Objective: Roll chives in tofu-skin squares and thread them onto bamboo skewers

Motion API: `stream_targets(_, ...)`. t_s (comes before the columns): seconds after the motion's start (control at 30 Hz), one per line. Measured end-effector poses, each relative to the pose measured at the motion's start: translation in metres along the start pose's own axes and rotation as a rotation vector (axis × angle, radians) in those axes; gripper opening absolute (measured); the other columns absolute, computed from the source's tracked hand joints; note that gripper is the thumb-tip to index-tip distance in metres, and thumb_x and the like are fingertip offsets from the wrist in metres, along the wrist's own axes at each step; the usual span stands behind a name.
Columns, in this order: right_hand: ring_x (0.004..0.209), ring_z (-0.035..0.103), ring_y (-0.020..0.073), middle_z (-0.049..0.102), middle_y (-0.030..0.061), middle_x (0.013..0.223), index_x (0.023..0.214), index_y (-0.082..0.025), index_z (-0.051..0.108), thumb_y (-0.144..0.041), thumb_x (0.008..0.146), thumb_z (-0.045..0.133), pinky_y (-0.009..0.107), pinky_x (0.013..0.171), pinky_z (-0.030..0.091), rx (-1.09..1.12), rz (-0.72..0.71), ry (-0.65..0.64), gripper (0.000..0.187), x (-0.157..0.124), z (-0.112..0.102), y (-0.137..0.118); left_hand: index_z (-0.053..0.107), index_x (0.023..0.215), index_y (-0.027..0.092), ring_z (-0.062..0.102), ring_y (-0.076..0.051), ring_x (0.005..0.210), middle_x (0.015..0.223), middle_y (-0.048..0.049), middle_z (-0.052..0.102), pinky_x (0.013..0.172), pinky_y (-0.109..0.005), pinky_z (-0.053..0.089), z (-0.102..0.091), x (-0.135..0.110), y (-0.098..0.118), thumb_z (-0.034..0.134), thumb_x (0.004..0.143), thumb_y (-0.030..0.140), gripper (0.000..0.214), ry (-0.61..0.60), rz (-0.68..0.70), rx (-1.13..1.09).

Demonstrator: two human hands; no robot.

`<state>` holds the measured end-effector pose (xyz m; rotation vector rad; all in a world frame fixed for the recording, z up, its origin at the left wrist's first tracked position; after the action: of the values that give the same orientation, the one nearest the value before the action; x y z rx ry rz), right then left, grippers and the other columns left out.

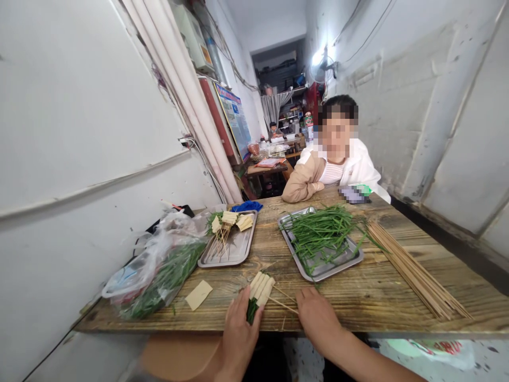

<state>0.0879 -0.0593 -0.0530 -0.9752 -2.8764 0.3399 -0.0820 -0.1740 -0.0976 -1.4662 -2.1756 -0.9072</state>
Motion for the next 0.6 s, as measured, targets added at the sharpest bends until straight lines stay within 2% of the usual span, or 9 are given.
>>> stream_targets(0.1, 0.092, 0.057, 0.0225, 0.06, 0.0123, 0.099, 0.093, -0.012, 0.057, -0.008, 0.077, 0.049, 0.031, 0.078, 0.04, 0.173, 0.002, -0.035, 0.018, 0.003, -0.004, 0.006, 0.052, 0.127, 0.018, 0.058, -0.026, 0.112, 0.121, -0.0132, 0.062, 0.095, -0.046, 0.047, 0.0, 0.001, -0.003, 0.057, 0.083, 0.031, 0.046, 0.01, -0.018, -0.06)
stream_targets(0.2, 0.072, 0.055, 0.0153, 0.058, 0.0026, 0.078, 0.09, -0.014, 0.053, -0.013, 0.074, 0.053, 0.025, 0.065, 0.038, 0.417, 0.0, -0.128, 0.016, 0.011, -0.001, 0.014, 0.054, 0.126, 0.019, 0.06, -0.023, 0.11, 0.121, -0.0119, 0.063, 0.093, -0.04, 0.05, -0.003, 0.004, -0.007, 0.059, 0.082, 0.03, 0.045, 0.016, -0.073, -0.166)
stream_targets(0.3, 0.046, 0.036, 0.0073, 0.042, -0.0082, 0.057, 0.088, -0.016, 0.051, -0.019, 0.073, 0.056, 0.02, 0.046, 0.026, 0.783, 0.073, -0.369, 0.016, 0.017, 0.011, 0.02, 0.054, 0.126, 0.02, 0.059, -0.022, 0.111, 0.122, -0.0106, 0.063, 0.095, -0.038, 0.05, -0.003, 0.005, -0.013, 0.06, 0.081, 0.03, 0.047, 0.013, -0.142, -0.263)
stream_targets(0.37, 0.038, 0.022, 0.0047, 0.032, -0.0114, 0.052, 0.088, -0.017, 0.05, -0.029, 0.076, 0.056, 0.02, 0.04, 0.017, 0.989, 0.138, -0.486, 0.018, 0.019, 0.015, 0.02, 0.054, 0.127, 0.02, 0.057, -0.024, 0.116, 0.125, -0.0105, 0.061, 0.098, -0.039, 0.048, -0.003, 0.003, -0.018, 0.06, 0.08, 0.031, 0.048, 0.02, -0.192, -0.309)
stream_targets(0.4, 0.037, 0.019, 0.0039, 0.03, -0.0119, 0.052, 0.087, -0.018, 0.049, -0.035, 0.077, 0.056, 0.019, 0.039, 0.014, 1.053, 0.144, -0.49, 0.021, 0.021, 0.014, 0.019, 0.054, 0.127, 0.02, 0.055, -0.024, 0.118, 0.128, -0.0108, 0.059, 0.098, -0.04, 0.047, -0.003, 0.002, -0.022, 0.06, 0.08, 0.031, 0.049, 0.031, -0.227, -0.335)
stream_targets(0.47, 0.039, 0.019, 0.0032, 0.03, -0.0114, 0.052, 0.085, -0.017, 0.05, -0.043, 0.078, 0.057, 0.019, 0.04, 0.013, 1.091, 0.086, -0.421, 0.028, 0.026, 0.005, 0.015, 0.052, 0.128, 0.019, 0.056, -0.024, 0.117, 0.131, -0.012, 0.056, 0.096, -0.038, 0.05, -0.003, 0.0, -0.03, 0.061, 0.08, 0.033, 0.051, 0.049, -0.313, -0.417)
stream_targets(0.53, 0.043, 0.023, 0.0034, 0.031, -0.0101, 0.052, 0.081, -0.015, 0.052, -0.047, 0.078, 0.059, 0.018, 0.042, 0.014, 1.065, 0.003, -0.343, 0.032, 0.032, -0.007, 0.009, 0.048, 0.131, 0.019, 0.061, -0.022, 0.109, 0.128, -0.0129, 0.058, 0.09, -0.034, 0.054, -0.004, -0.003, -0.037, 0.059, 0.081, 0.035, 0.054, 0.036, -0.404, -0.538)
stream_targets(0.6, 0.044, 0.023, 0.0036, 0.03, -0.0098, 0.051, 0.078, -0.014, 0.053, -0.049, 0.078, 0.059, 0.018, 0.042, 0.014, 1.058, -0.03, -0.326, 0.035, 0.039, -0.018, 0.002, 0.044, 0.135, 0.018, 0.066, -0.019, 0.099, 0.12, -0.0121, 0.063, 0.085, -0.031, 0.055, -0.005, -0.007, -0.043, 0.057, 0.083, 0.037, 0.057, 0.013, -0.48, -0.642)
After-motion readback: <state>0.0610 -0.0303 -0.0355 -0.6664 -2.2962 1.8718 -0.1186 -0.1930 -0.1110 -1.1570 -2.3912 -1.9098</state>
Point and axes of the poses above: each hand's wrist, its own x-axis towards the middle knuckle, its own z-axis out of the palm, y = z × x, the point moved 4 cm from there along x, towards the middle knuckle
